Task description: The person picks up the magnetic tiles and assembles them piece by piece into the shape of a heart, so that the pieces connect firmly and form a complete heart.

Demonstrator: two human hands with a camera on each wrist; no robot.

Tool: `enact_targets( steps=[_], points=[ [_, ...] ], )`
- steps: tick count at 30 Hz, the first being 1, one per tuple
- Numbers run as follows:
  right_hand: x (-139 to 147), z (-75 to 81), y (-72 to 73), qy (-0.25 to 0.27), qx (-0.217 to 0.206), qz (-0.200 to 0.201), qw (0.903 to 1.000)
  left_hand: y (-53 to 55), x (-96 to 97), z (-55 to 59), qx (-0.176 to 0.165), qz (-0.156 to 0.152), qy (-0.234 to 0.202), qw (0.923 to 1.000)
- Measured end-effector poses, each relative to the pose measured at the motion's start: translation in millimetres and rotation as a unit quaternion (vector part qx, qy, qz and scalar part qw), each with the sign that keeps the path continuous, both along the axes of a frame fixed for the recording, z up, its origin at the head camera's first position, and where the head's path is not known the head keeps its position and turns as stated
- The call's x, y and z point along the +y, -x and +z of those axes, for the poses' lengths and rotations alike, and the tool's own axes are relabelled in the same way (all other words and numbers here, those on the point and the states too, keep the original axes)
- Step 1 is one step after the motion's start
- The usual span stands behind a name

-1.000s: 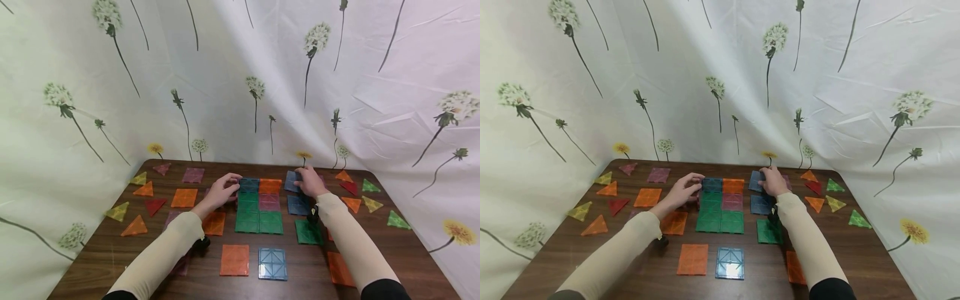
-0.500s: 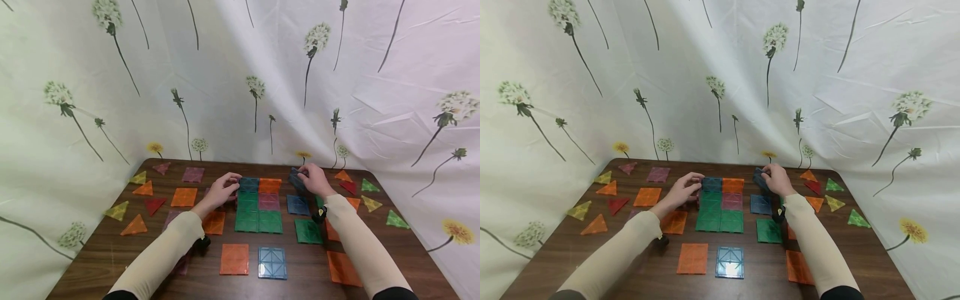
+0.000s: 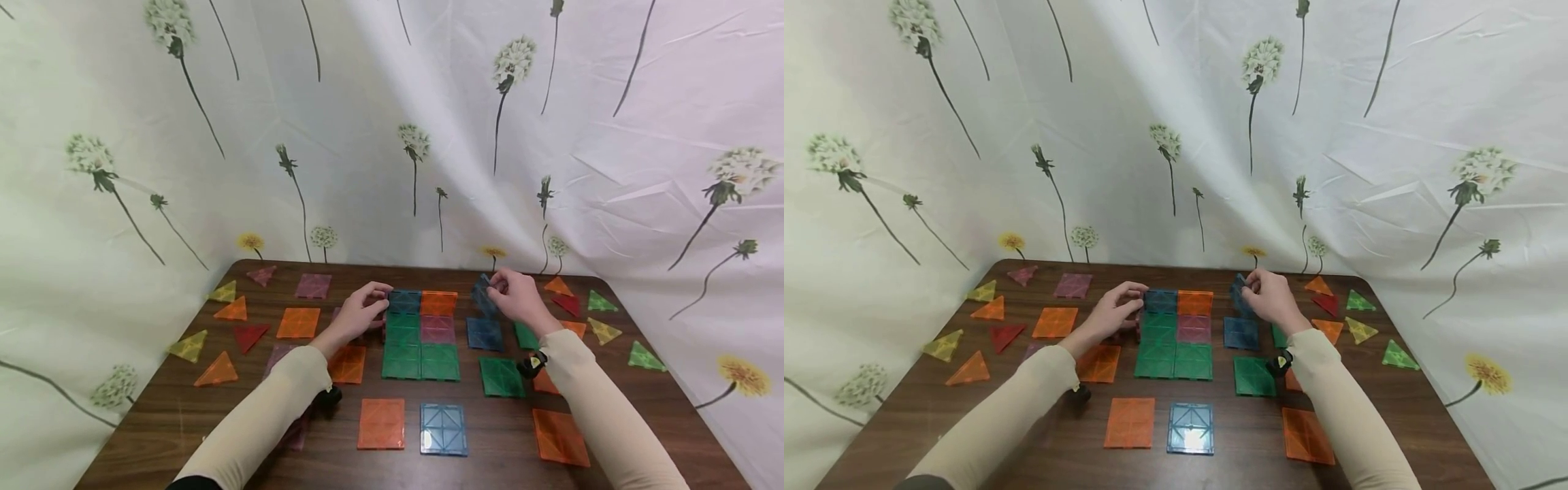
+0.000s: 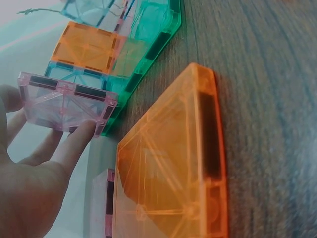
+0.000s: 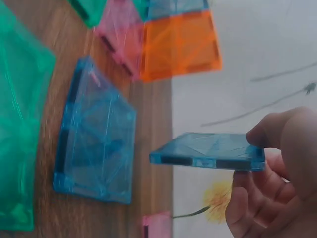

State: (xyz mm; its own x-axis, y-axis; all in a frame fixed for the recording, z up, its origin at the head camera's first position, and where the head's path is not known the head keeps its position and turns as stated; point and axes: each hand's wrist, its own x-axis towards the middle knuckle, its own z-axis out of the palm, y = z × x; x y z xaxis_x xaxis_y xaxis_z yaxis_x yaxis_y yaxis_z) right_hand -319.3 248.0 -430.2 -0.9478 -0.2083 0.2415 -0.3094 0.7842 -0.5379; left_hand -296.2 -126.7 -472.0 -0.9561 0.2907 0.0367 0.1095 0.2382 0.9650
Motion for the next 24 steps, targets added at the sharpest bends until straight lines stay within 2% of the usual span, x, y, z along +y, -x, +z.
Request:
enact_targets(
  steps=[6, 12, 16, 24],
  points=[
    [-12, 10.3, -24.1, -0.009, -0.015, 0.010, 0.9998, 0.2, -0.8, -0.4, 0.003, -0.002, 0.001, 1.0000],
    [-28, 6.9, -41.2, 0.008, -0.054, 0.049, 0.9973, 0.4, -0.6, 0.0, 0.001, -0.001, 0.005, 1.0000],
    [-41, -0.1, -45.5, 0.022, -0.074, 0.063, 0.9950, 0.6, -1.1, -0.1, 0.001, 0.000, 0.004, 1.0000],
    [-60, -10.2, -44.7, 0.015, -0.066, 0.051, 0.9964, 0.7, -1.8, -1.5, 0.004, -0.005, 0.003, 1.0000]
  ],
)
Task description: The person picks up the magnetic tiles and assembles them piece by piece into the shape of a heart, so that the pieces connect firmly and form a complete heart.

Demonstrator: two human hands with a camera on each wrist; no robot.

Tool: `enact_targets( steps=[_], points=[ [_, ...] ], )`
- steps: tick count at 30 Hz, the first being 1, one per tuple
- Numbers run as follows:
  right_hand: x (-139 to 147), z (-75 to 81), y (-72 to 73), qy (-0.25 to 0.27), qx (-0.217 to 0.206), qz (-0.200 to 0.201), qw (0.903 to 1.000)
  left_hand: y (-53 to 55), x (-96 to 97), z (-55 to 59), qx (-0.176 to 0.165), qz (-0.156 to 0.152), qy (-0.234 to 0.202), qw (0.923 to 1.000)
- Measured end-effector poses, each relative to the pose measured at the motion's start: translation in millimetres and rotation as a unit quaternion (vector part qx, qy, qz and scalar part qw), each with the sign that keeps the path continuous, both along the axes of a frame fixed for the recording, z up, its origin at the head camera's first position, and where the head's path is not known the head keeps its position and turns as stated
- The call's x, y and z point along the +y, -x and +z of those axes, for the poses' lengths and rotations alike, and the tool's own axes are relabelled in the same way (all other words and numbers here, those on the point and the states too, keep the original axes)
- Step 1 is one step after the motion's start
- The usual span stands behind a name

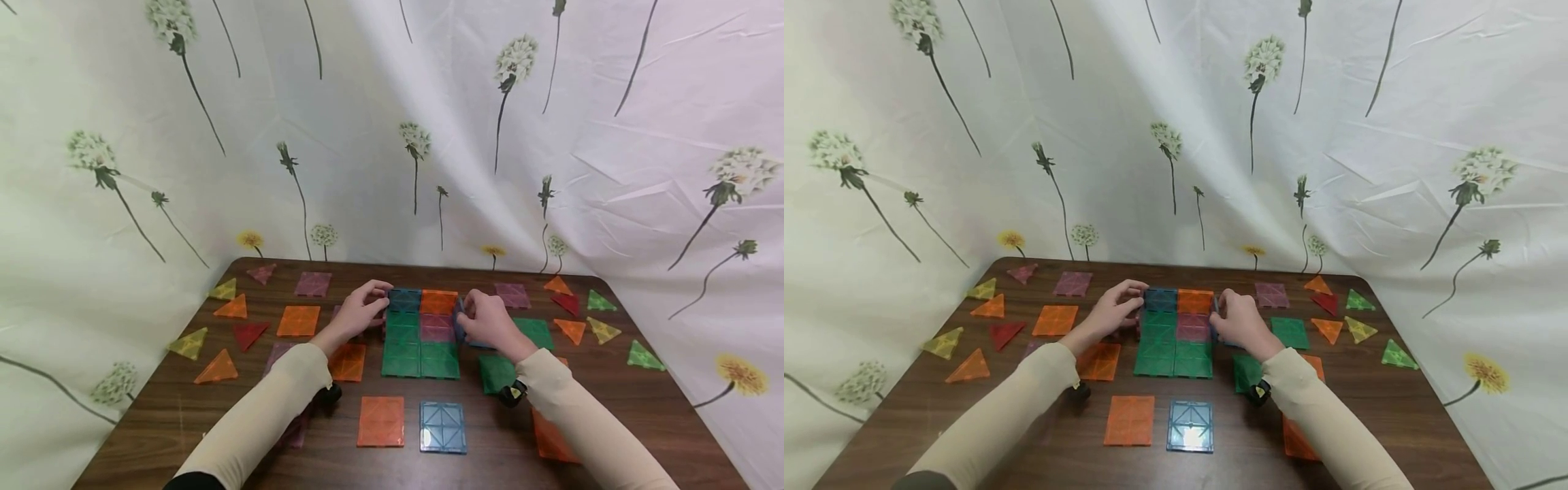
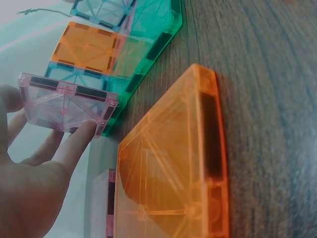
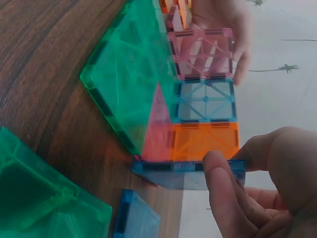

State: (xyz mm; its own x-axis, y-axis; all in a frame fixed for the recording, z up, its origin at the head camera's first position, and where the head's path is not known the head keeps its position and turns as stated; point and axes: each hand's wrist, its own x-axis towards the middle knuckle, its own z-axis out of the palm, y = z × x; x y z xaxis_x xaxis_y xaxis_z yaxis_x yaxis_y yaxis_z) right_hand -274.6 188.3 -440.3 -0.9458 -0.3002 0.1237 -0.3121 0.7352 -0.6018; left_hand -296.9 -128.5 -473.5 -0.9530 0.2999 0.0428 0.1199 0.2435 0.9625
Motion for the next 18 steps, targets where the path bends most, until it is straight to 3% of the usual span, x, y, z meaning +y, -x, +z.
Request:
enact_targets(
  steps=[6, 13, 18],
  points=[
    [-2, -1.8, 0.6, 0.025, -0.013, 0.016, 0.9995, 1.8, -2.7, -0.9, -0.006, -0.016, -0.003, 0.9998],
    [5, -4.1, 2.1, 0.012, 0.000, 0.053, 0.9985, 1.7, -17.7, 8.7, 0.017, -0.105, 0.054, 0.9929],
    [8, -1.7, 4.7, -0.002, 0.011, 0.062, 0.9980, 3.4, -19.9, 10.3, 0.036, -0.124, 0.067, 0.9893]
  ],
)
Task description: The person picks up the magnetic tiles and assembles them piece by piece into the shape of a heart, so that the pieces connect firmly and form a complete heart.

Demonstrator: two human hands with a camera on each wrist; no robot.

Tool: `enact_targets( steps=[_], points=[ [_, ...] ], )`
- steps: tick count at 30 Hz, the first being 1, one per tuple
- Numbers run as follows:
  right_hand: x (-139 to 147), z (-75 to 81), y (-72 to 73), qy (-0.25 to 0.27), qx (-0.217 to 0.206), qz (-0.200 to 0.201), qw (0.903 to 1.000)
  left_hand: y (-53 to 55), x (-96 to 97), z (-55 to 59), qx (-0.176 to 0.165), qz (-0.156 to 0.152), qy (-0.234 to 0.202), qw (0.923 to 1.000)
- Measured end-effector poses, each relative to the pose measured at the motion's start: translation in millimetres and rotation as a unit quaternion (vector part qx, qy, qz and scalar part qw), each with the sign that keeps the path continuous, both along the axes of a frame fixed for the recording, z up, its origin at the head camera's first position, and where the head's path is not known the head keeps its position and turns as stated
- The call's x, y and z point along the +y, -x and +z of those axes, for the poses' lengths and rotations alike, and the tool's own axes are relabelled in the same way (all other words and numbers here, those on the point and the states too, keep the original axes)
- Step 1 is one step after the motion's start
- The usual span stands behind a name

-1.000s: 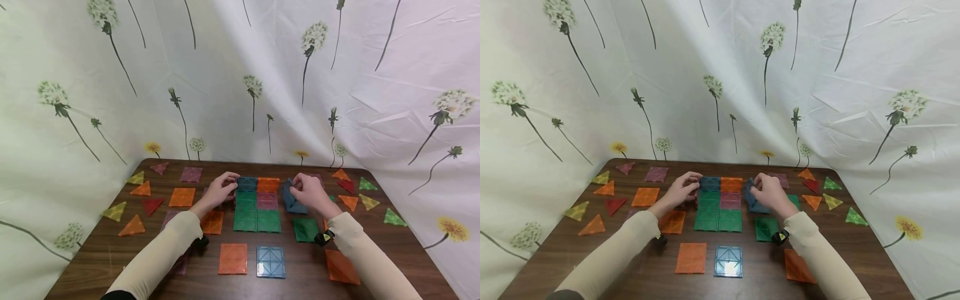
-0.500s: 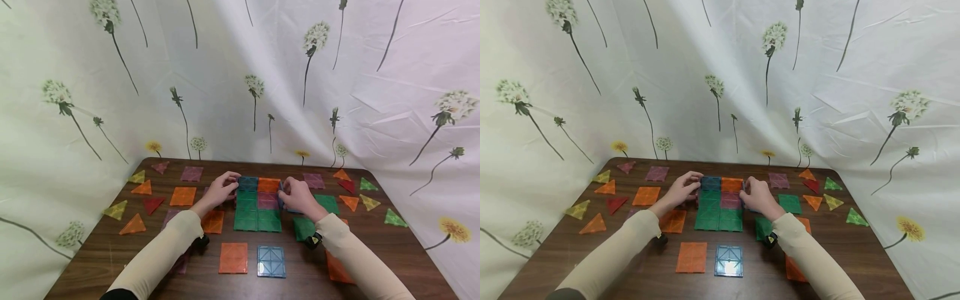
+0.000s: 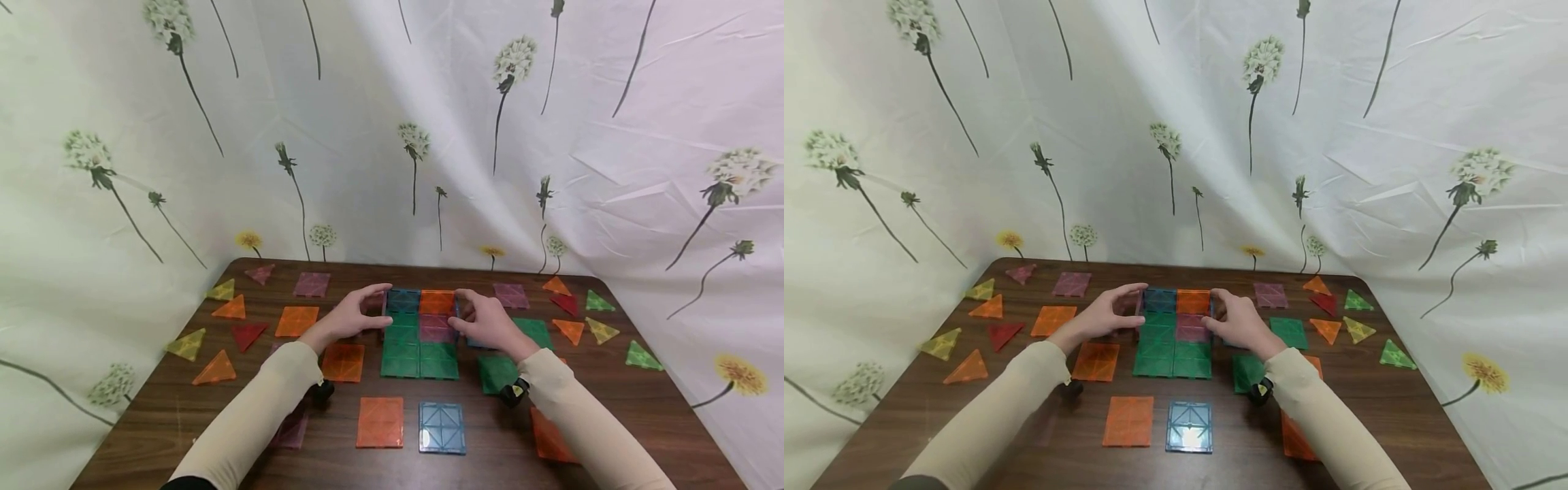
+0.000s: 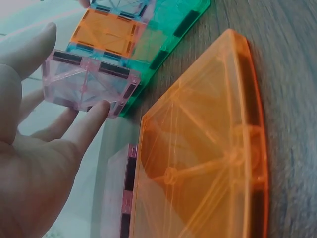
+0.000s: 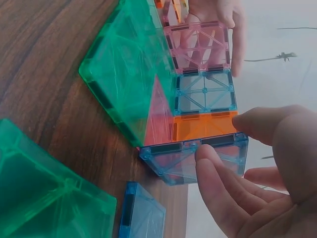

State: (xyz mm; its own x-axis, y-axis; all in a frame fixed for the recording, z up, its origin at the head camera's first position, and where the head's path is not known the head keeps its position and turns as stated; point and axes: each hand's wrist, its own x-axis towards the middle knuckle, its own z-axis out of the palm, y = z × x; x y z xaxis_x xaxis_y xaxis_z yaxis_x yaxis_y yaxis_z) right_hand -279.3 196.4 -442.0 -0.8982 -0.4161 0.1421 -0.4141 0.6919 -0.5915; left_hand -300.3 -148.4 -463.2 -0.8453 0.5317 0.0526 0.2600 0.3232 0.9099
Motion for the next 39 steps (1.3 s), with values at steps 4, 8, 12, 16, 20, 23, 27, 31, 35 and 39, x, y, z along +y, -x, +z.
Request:
enact_targets(
  steps=[4, 8, 12, 16, 20, 23, 27, 31, 35, 39],
  points=[
    [-1, 1.1, 5.2, -0.006, -0.003, -0.004, 1.0000, 2.8, -0.6, -0.6, 0.001, 0.009, 0.004, 1.0000],
    [-1, 0.7, 13.7, -0.007, -0.003, -0.006, 1.0000, 8.7, 1.1, -2.5, 0.019, 0.030, 0.019, 0.9992],
    [-3, 0.4, 23.9, 0.002, -0.010, -0.007, 0.9999, 13.6, 5.3, -2.8, 0.030, 0.070, 0.025, 0.9968],
    [-7, -0.6, 35.3, 0.004, -0.019, -0.015, 0.9997, 16.8, 10.5, -2.7, 0.030, 0.106, 0.014, 0.9938],
    [-9, -2.3, 44.6, -0.004, -0.025, -0.018, 0.9995, 19.4, 14.1, -3.4, 0.030, 0.124, 0.004, 0.9918],
    [-8, -3.6, 48.8, -0.005, -0.035, -0.014, 0.9993, 20.1, 13.6, -3.5, 0.033, 0.125, 0.008, 0.9916],
    [-4, -4.9, 50.4, 0.005, -0.048, -0.010, 0.9988, 18.9, 5.4, -1.5, 0.061, 0.124, 0.043, 0.9895],
    [1, -6.8, 50.5, 0.013, -0.054, -0.010, 0.9984, 20.3, -13.5, -1.4, 0.128, 0.128, 0.098, 0.9786],
    [3, -7.4, 50.1, 0.013, -0.052, -0.011, 0.9985, 27.9, -42.3, -8.1, 0.195, 0.167, 0.159, 0.9534],
    [1, -7.1, 49.2, 0.015, -0.052, -0.008, 0.9985, 34.8, -72.5, -17.0, 0.166, 0.265, 0.224, 0.9232]
  ],
)
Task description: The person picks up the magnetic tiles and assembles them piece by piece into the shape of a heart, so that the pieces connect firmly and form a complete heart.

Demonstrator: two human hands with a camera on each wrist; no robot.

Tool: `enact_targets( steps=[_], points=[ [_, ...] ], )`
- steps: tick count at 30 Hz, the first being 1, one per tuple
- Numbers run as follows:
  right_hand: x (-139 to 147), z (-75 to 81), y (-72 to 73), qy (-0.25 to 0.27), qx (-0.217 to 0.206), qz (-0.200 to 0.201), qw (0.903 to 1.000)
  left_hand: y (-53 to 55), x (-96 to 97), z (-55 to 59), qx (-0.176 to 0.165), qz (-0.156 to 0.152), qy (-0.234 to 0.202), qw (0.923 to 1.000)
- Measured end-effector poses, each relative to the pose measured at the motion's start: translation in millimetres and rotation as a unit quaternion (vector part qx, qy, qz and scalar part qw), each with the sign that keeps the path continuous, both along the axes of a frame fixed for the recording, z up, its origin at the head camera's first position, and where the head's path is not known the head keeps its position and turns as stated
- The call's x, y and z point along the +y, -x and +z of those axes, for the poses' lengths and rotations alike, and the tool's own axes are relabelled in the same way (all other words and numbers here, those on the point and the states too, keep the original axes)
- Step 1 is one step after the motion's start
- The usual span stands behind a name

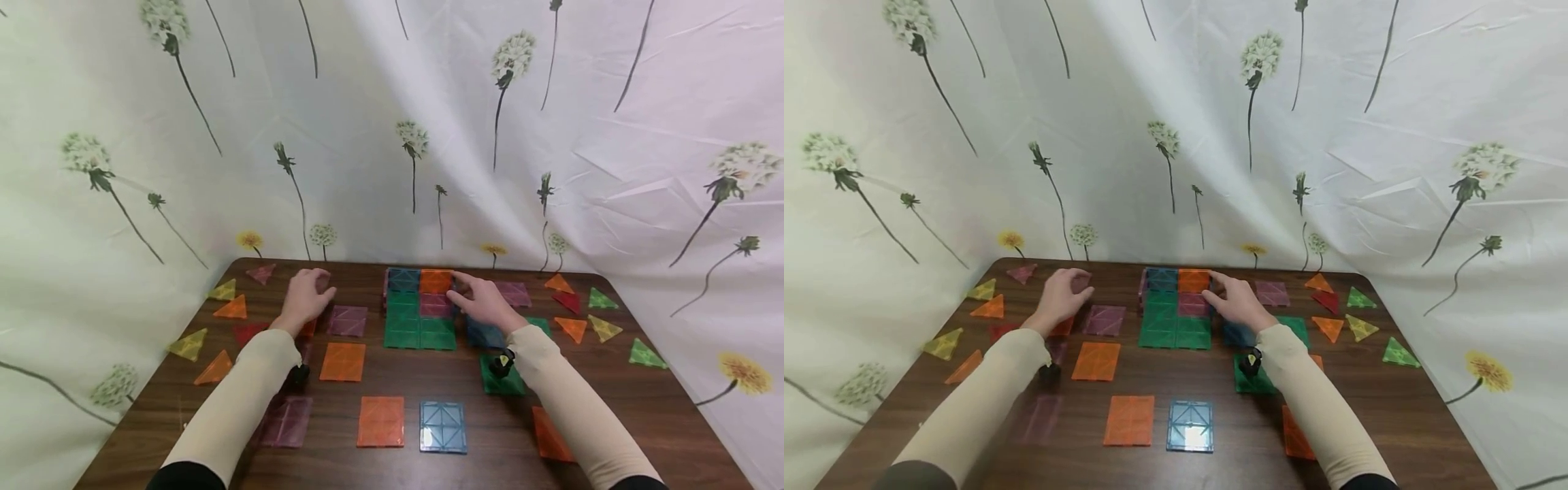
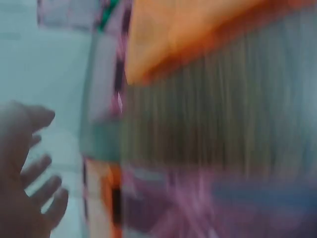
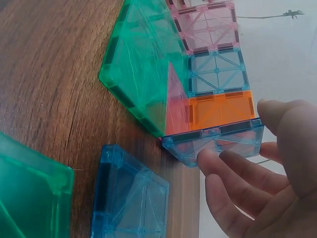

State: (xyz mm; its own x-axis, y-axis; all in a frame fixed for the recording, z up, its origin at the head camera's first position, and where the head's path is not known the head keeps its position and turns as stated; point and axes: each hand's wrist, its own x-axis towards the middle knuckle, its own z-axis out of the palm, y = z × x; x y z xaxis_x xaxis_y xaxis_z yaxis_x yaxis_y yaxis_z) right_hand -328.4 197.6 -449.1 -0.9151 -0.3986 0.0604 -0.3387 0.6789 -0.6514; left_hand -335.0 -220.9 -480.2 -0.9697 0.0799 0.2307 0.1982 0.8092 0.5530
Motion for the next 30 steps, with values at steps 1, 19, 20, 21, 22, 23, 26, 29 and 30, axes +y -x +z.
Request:
enact_targets(
  steps=[1, 19, 20, 21, 22, 23, 26, 29, 30],
  points=[
    [-1, 0.2, -0.4, 0.001, 0.000, 0.001, 1.0000, 1.3, -5.9, -1.8, -0.018, 0.030, 0.006, 0.9994],
    [-1, -5.6, 0.4, 0.008, 0.000, 0.007, 0.9999, 9.9, -22.5, -7.7, -0.105, 0.125, 0.006, 0.9865],
    [-1, -5.2, 0.5, 0.007, 0.000, 0.006, 1.0000, 10.7, -22.6, -7.9, -0.097, 0.120, -0.004, 0.9880],
    [-1, -4.9, 0.6, 0.006, 0.000, 0.004, 1.0000, 11.7, -22.4, -8.2, -0.087, 0.115, -0.016, 0.9895],
    [-1, -4.5, 0.6, 0.005, 0.000, 0.003, 1.0000, 12.8, -22.2, -8.6, -0.074, 0.112, -0.029, 0.9905],
    [-1, -4.1, 0.7, 0.003, 0.000, 0.001, 1.0000, 14.4, -22.2, -9.7, -0.061, 0.111, -0.041, 0.9911],
    [-1, -3.6, 1.0, 0.000, 0.001, -0.002, 1.0000, 18.1, -21.3, -12.0, -0.028, 0.112, -0.076, 0.9904],
    [0, -2.5, 0.7, 0.000, 0.000, -0.003, 1.0000, 19.2, -19.4, -10.0, -0.003, 0.109, -0.101, 0.9889],
    [1, -2.1, 0.4, 0.000, -0.001, -0.004, 1.0000, 19.4, -18.5, -8.6, 0.005, 0.105, -0.106, 0.9888]
  ],
)
